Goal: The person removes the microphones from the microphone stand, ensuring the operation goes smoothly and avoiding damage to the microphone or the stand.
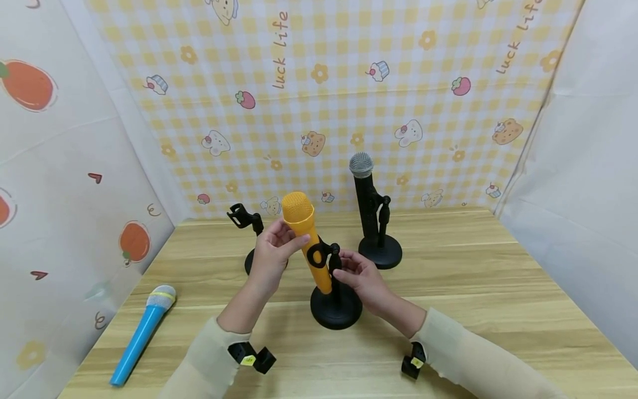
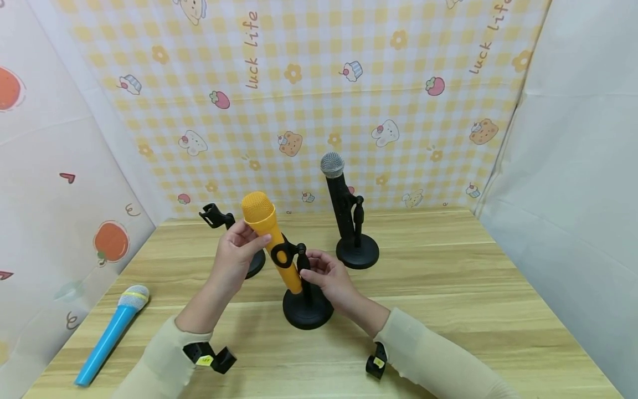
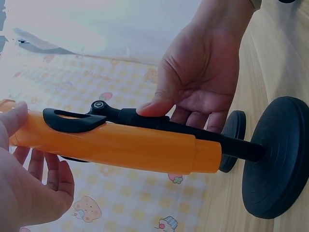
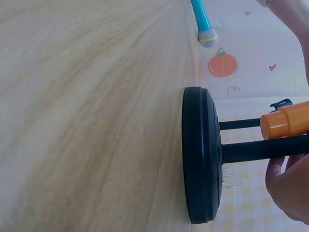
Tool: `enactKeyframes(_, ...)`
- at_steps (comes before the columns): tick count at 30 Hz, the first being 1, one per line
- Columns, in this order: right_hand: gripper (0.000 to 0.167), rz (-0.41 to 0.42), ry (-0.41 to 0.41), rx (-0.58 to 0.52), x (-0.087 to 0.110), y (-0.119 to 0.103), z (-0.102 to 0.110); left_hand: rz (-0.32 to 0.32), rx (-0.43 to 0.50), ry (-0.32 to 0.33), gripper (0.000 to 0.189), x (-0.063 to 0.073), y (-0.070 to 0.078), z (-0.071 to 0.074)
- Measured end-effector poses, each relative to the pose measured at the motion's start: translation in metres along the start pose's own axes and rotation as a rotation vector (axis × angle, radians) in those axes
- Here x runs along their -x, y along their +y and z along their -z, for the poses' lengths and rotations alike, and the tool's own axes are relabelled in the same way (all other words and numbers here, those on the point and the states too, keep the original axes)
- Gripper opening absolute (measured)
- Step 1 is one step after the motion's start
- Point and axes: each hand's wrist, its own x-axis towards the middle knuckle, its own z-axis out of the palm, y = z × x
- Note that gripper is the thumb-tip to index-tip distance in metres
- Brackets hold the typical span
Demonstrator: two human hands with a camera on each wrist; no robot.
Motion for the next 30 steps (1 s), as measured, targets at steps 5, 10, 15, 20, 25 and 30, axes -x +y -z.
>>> enactKeyframes(5, 0.033, 0.002, -0.007, -0.004, 0.0004, 0.0008, 0.0002, 0.009, 0.001, 0.001, 0.038, 0.0001, -0.0010, 0.0012)
enactKeyframes(10, 0.034, 0.003, -0.016, -0.007, 0.0009, 0.0012, 0.0006, 0.009, 0.018, 0.001, 0.039, 0.0004, -0.0009, 0.0005)
enactKeyframes(15, 0.035, 0.007, -0.015, -0.009, 0.0016, 0.0008, 0.0005, 0.002, 0.022, -0.010, 0.037, 0.0002, 0.0001, -0.0004)
enactKeyframes(20, 0.034, 0.007, -0.011, -0.003, 0.0014, 0.0013, 0.0006, 0.011, 0.022, -0.014, 0.038, 0.0002, 0.0007, 0.0003)
enactKeyframes(25, 0.033, 0.019, -0.009, 0.001, 0.0018, 0.0012, 0.0005, 0.010, 0.018, -0.015, 0.039, 0.0002, 0.0016, 0.0004)
enactKeyframes(30, 0.033, 0.015, -0.007, -0.001, 0.0026, 0.0008, -0.0004, 0.002, 0.026, -0.011, 0.039, 0.0003, 0.0019, 0.0002)
